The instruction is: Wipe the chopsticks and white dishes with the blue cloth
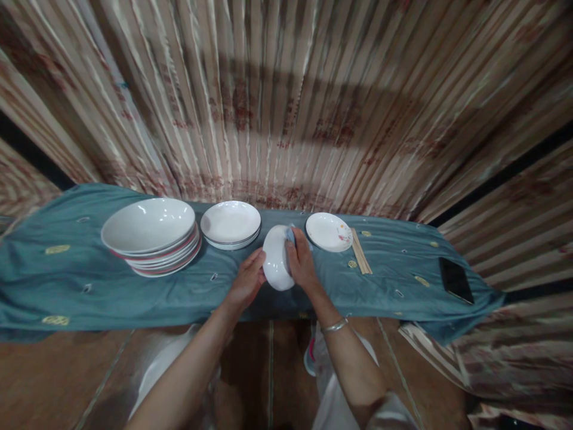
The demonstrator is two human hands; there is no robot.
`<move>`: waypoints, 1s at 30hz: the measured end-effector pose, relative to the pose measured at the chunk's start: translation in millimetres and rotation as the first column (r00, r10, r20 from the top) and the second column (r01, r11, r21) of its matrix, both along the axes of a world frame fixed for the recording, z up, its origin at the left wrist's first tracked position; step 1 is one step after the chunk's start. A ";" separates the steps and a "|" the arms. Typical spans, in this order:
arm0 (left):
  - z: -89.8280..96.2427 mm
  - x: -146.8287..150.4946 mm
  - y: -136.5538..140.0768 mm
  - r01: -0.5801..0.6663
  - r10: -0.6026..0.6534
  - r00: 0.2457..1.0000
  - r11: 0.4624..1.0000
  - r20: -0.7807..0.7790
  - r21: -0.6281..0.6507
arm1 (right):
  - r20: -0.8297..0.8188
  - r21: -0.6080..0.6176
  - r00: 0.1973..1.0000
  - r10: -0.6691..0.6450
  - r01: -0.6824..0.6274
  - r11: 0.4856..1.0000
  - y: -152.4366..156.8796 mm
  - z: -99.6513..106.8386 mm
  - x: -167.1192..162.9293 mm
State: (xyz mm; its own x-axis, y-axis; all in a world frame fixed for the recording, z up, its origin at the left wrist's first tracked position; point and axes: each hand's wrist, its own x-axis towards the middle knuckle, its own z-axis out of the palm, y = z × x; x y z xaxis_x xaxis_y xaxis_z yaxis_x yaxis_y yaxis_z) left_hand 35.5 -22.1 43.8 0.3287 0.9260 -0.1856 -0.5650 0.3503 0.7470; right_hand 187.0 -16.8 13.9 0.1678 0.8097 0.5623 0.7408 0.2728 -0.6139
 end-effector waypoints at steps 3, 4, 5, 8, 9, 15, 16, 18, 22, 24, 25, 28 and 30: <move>1.0 0.3 0.6 -0.004 0.004 1.000 1.000 -0.007 -0.006 | -0.012 0.003 1.000 0.001 -0.001 1.000 0.1 -2.5 2.0; 1.4 0.4 0.9 -0.005 0.005 1.000 1.000 -0.010 -0.008 | -0.015 0.000 1.000 -0.005 0.005 1.000 -0.1 -3.5 2.4; 1.7 0.4 1.1 -0.007 0.007 1.000 1.000 -0.010 -0.011 | -0.019 -0.007 1.000 -0.014 0.013 1.000 -0.5 -4.7 2.7; 1.7 0.1 1.7 -0.010 0.011 1.000 1.000 0.006 -0.018 | -0.036 -0.039 0.999 -0.039 0.037 0.999 -2.5 -8.2 2.8; 1.4 0.0 1.9 -0.013 0.013 1.000 1.000 0.013 -0.021 | -0.042 -0.053 0.998 -0.045 0.042 0.998 -3.4 -9.4 2.6; -2.1 -1.0 3.0 -0.027 0.027 0.999 0.999 0.020 -0.022 | -0.066 -0.127 0.995 -0.081 0.072 0.989 -8.4 -18.5 1.8; -2.4 -1.1 3.2 -0.032 0.032 0.999 0.999 0.018 -0.023 | -0.069 -0.132 0.994 -0.086 0.076 0.988 -9.1 -20.6 1.7; -2.7 -1.0 3.6 -0.033 0.034 0.999 0.999 0.016 -0.026 | -0.077 -0.141 0.992 -0.096 0.084 0.987 -11.0 -24.6 1.2; -3.4 0.0 4.2 -0.025 0.025 0.999 1.000 0.025 -0.018 | -0.084 -0.169 0.989 -0.118 0.103 0.980 -17.1 -30.8 -1.0; -4.1 0.5 4.3 -0.028 0.028 0.999 1.000 0.032 -0.015 | -0.081 -0.194 0.988 -0.133 0.115 0.974 -21.3 -32.5 -2.5; -4.4 0.6 4.2 -0.030 0.030 0.999 0.999 0.035 -0.014 | -0.080 -0.210 0.987 -0.140 0.121 0.970 -23.5 -33.2 -3.2; -4.2 0.6 3.7 -0.030 0.031 0.999 0.999 0.038 -0.012 | -0.077 -0.240 0.987 -0.140 0.118 0.964 -29.8 -34.6 -3.7; -3.2 0.5 3.1 -0.029 0.030 0.999 0.999 0.030 -0.021 | -0.074 -0.226 0.990 -0.123 0.104 0.968 -33.4 -35.3 -2.4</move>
